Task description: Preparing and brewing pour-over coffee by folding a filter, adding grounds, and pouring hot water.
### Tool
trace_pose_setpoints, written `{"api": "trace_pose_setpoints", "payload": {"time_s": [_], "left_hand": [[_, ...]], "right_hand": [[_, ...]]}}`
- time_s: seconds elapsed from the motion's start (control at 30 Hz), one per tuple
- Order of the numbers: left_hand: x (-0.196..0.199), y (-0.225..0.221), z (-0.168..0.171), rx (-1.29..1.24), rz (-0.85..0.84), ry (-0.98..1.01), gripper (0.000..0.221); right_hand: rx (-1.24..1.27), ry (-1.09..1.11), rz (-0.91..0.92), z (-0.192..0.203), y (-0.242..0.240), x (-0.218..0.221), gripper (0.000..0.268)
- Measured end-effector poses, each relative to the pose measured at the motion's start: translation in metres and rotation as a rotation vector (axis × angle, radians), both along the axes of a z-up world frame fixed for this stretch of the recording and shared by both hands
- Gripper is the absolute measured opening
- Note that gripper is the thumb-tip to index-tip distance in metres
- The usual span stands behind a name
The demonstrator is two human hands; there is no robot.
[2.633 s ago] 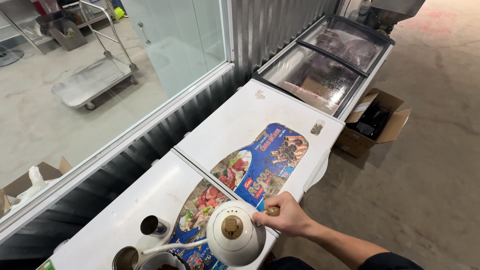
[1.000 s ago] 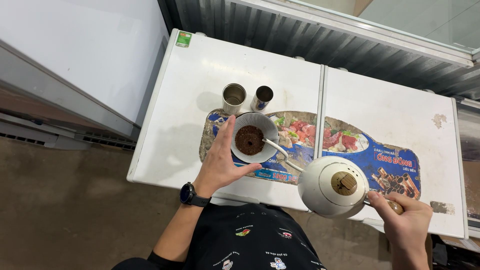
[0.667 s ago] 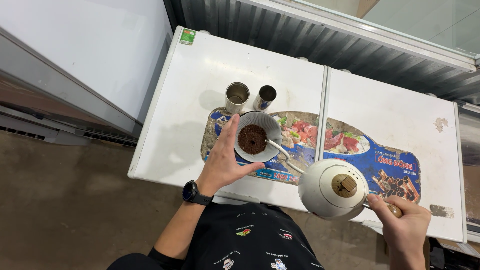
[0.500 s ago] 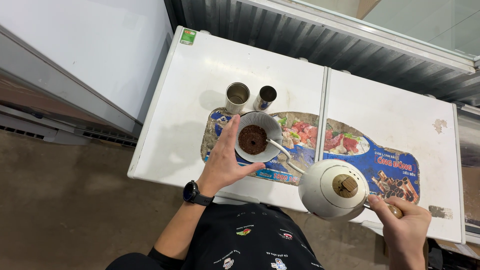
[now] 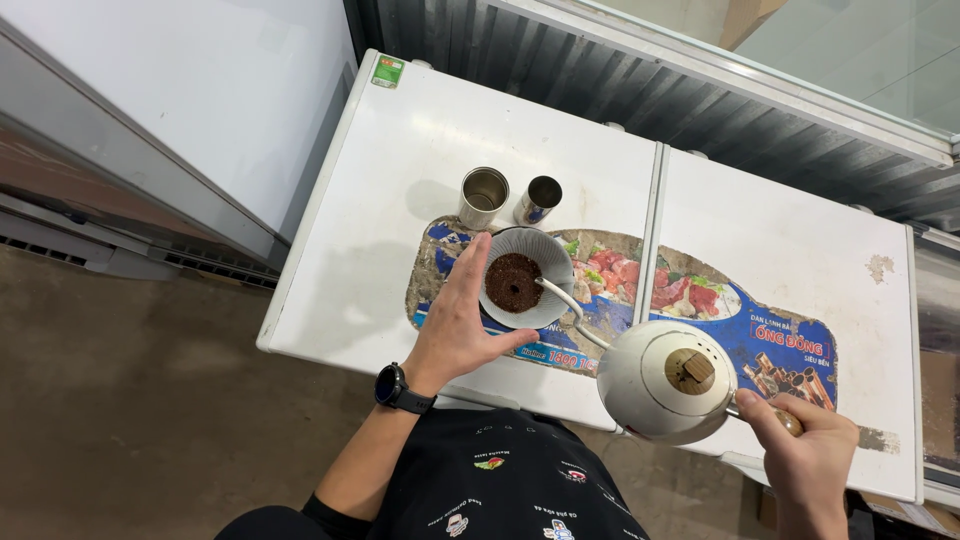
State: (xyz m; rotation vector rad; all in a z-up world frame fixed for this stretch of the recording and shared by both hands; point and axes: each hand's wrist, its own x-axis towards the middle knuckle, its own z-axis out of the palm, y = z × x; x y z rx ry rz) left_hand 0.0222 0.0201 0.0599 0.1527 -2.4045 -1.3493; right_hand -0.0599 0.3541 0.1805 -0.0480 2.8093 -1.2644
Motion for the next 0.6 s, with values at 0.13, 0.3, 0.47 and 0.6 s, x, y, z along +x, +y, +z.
{"api": "trace_pose_setpoints", "payload": {"time_s": [0.13,0.3,0.47,0.6], "left_hand": [[0.0,-0.0003,0.0005,0.009,-0.007,-0.014,0.124],[-0.0001,-0.0003,-0.0026,0.006,-0.008,0.013,0.123],[-0.0005,-0.0005,-0.0028,0.007,-0.005,0.017,0.123],[-0.0004,-0.0002,-0.0016,0.012,-0.008,0.013,0.123]], "right_hand": [[0.003,0.007,0.006,-0.0026,0.0012,-0.0016,0.052],[-0.006,-0.011,-0.01,0.0004,-0.0021,-0.0012,0.052],[0.014,-0.003,-0.004,-0.0042,0.0013,-0.0029,0.052],[0.017,-0.016,-0.011,0.0004,-0.0043,-0.0008,0.055]]}}
